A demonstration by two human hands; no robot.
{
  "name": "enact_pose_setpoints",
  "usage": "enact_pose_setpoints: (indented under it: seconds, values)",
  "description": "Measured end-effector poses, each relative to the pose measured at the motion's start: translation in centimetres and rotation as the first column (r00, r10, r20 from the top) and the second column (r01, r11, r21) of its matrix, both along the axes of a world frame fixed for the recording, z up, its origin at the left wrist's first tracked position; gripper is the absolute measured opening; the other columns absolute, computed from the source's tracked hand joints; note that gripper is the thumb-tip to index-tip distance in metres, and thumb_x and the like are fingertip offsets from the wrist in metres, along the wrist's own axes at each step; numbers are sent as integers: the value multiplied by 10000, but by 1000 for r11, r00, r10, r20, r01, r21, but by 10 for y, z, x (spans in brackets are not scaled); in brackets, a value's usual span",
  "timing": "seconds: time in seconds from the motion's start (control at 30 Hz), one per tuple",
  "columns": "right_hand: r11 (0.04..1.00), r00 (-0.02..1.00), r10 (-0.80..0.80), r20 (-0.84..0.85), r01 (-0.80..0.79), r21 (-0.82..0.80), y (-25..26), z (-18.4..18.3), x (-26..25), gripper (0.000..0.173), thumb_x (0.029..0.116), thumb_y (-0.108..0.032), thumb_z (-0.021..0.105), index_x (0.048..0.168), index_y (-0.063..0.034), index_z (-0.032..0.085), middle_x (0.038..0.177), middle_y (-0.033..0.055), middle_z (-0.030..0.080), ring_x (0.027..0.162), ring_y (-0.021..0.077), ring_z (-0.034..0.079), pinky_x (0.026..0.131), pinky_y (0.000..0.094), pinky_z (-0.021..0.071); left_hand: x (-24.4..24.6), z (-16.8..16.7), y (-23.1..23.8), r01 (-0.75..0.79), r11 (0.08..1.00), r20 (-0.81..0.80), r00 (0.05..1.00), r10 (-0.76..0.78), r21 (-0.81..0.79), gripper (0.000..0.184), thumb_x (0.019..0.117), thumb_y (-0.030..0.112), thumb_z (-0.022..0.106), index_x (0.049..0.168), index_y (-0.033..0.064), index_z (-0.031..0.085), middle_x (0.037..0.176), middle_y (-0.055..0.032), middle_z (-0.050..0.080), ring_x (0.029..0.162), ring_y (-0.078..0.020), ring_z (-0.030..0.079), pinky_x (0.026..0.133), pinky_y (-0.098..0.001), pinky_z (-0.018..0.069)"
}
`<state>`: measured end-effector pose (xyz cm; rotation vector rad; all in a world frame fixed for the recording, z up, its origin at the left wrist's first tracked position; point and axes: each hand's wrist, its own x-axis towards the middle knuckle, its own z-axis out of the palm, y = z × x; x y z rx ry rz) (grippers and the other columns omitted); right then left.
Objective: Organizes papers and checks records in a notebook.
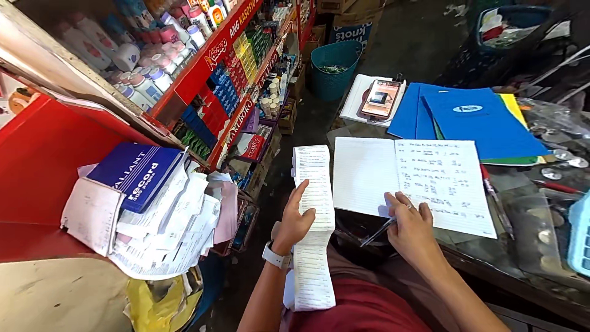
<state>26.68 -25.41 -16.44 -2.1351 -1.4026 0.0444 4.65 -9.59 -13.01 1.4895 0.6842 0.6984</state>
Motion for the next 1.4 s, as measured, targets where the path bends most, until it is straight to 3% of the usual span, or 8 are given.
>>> enact_pose_setpoints:
  seconds: [0.4, 0.57, 0.77, 0.87, 0.97, 1.07, 1.2, 1.4]
  values:
    - [1000, 1000, -3, -19, 3, -18, 7, 1, -11, 560, 759, 108, 647, 1313, 123, 564, 1310, 291, 636, 1365, 520, 495, 1150, 772, 170, 5, -1, -6, 27, 1000, -9, 1000, -27, 3, 715, 863, -88, 545, 1549, -42, 348, 1584, -272, 342, 1399, -236, 475, 1110, -332, 454]
    - [1000, 1000, 5, 10, -5, 3, 11, -3, -12, 519, 913, -99, 652, 1372, 119, 541, 1321, 296, 635, 1349, 528, 510, 1144, 768, 215, 5, -5, -6, 37, 999, -2, 999, -37, 20, 709, 869, -76, 550, 1549, -42, 352, 1580, -269, 356, 1406, -246, 469, 1126, -358, 444]
    - [999, 999, 46, -7, -46, -5, 16, -2, -17, 634, 926, -317, 698, 1364, 117, 550, 1284, 286, 655, 1340, 526, 519, 1151, 757, 214, 7, -6, -5, 41, 999, 0, 999, -41, 22, 709, 861, -85, 547, 1543, -52, 354, 1577, -274, 356, 1411, -249, 464, 1130, -357, 441]
    - [998, 992, 64, -109, -65, 1, 20, 20, -13, 598, 904, -405, 746, 1218, 96, 658, 1169, 265, 704, 1195, 473, 636, 1121, 690, 359, 2, -5, -5, 2, 996, -79, 997, 5, 84, 692, 871, -50, 581, 1534, -29, 388, 1579, -220, 400, 1421, -214, 465, 1147, -361, 430]
    - [989, 974, -140, -178, 144, 13, 35, 74, 36, 430, 1014, -309, 615, 1086, 107, 697, 1000, 280, 714, 980, 450, 697, 920, 606, 530, -4, -4, -2, -16, 991, -119, 992, 32, 132, 694, 858, -14, 596, 1524, -37, 399, 1584, -202, 404, 1426, -192, 458, 1149, -347, 423]
    - [912, 893, -409, -190, 397, -99, 52, 99, 132, 421, 1086, -294, 512, 1229, 95, 584, 1049, 328, 667, 1009, 509, 668, 885, 656, 519, -12, -4, 4, -37, 991, -79, 996, 48, 132, 718, 844, -5, 576, 1532, -41, 375, 1582, -188, 404, 1356, -135, 521, 1077, -283, 480]
    - [724, 735, -667, -125, 600, -340, 58, 88, 226, 626, 975, -307, 710, 1368, 131, 497, 1255, 397, 602, 1208, 581, 572, 995, 730, 428, -15, -2, 7, -68, 989, -36, 997, 74, 133, 736, 832, -8, 571, 1536, -43, 361, 1585, -181, 398, 1328, -106, 541, 1048, -253, 495]
    - [590, 627, -776, -68, 684, -429, 53, 81, 250, 743, 858, -270, 836, 1402, 107, 498, 1351, 377, 563, 1290, 564, 520, 1034, 733, 394, -21, -2, 10, -100, 990, -44, 993, 105, 100, 755, 826, 5, 559, 1551, -21, 350, 1589, -145, 407, 1312, -82, 551, 1028, -238, 505]
